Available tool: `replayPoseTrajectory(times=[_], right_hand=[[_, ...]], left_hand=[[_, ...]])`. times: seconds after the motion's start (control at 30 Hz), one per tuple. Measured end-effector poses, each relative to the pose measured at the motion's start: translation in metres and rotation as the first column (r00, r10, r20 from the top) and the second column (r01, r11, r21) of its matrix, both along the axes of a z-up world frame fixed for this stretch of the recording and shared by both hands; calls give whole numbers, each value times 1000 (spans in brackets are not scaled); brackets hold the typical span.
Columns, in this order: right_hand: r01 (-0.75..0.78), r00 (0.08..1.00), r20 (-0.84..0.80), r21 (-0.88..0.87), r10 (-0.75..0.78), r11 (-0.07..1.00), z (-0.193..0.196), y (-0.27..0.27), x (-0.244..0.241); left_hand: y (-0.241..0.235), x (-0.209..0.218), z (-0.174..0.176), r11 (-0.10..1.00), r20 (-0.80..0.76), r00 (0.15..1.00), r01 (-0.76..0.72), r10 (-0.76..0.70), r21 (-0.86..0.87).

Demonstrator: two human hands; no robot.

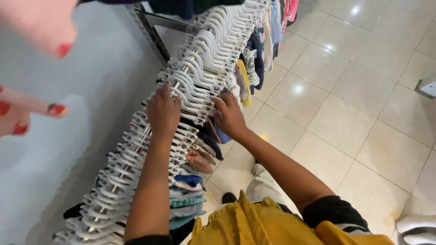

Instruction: Cleaning shoes with a sponge and tidying clothes on hangers in a children's clothing section.

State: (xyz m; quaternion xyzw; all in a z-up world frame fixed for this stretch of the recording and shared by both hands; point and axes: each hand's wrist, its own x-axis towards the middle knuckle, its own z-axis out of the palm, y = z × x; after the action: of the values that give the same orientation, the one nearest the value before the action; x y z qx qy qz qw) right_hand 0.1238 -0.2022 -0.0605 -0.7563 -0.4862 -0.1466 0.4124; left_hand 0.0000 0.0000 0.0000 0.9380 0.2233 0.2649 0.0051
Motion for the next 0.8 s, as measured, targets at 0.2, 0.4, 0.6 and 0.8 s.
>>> replayPoseTrajectory(times=[0.2, 0.4, 0.6, 0.8], right_hand=[[-17, 1000, -26, -152, 13, 988, -51, 26, 62], [-257, 965, -114, -206, 237, 944, -20, 0, 81], [-260, 955, -182, -129, 235, 957, -23, -44, 178], [-263, 942, -273, -249, 193, 932, -52, -72, 246]], left_hand=[[-13, -42, 18, 992, -22, 1000, -4, 1, -126], [9, 50, -25, 977, -70, 982, -168, 178, 128], [-27, 210, 83, 965, -102, 960, -263, 262, 7], [16, 331, 33, 999, 46, 998, -33, 32, 30]])
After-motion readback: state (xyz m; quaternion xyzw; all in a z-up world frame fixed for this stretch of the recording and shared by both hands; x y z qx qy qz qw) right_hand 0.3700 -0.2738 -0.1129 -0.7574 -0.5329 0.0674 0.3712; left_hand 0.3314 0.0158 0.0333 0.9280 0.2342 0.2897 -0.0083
